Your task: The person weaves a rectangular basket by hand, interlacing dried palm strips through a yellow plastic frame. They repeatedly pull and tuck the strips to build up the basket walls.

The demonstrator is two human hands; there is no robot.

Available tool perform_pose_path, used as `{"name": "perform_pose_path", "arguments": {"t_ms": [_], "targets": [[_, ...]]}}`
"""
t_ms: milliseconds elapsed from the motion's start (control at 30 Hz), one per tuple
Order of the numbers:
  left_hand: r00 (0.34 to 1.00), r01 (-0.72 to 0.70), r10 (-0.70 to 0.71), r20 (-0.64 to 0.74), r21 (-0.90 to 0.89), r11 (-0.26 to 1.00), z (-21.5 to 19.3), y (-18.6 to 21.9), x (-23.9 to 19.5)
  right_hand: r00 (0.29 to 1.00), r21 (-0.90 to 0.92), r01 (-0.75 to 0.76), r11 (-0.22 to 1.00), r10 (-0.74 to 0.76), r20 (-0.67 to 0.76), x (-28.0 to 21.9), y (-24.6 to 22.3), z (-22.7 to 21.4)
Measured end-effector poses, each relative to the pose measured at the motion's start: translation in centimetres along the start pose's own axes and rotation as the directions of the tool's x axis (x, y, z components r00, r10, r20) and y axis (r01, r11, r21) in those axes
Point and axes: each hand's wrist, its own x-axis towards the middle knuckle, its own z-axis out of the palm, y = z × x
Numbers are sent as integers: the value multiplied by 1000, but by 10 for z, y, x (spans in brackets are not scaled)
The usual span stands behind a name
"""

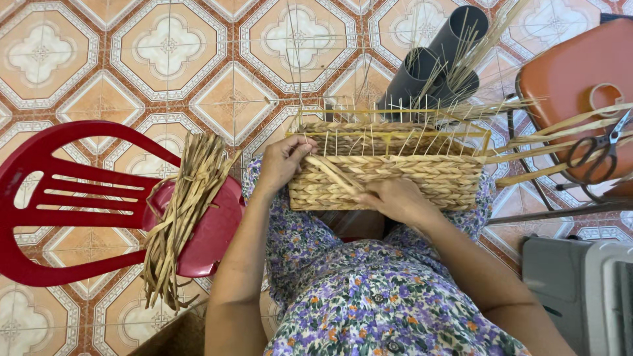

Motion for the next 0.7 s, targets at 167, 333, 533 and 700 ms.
{"name": "perform_pose_path", "arguments": {"t_ms": [167, 333, 533, 700], "targets": [[981, -182, 143, -133, -350, 919, -5, -24, -6, 996, 325, 3, 946, -31, 81, -27, 57, 34], [767, -143, -41, -640, -233, 962, -64, -94, -28, 995, 277, -40, 960, 13, 98, -64, 106, 48], [391, 204, 13, -920, 101, 974, -149, -183, -83, 931, 444, -141, 885, 271, -246, -104, 115, 14], [279, 199, -101, -955, -46, 979, -180, -208, -116, 876, 624, 89, 777, 237, -419, -95, 95, -9]]}}
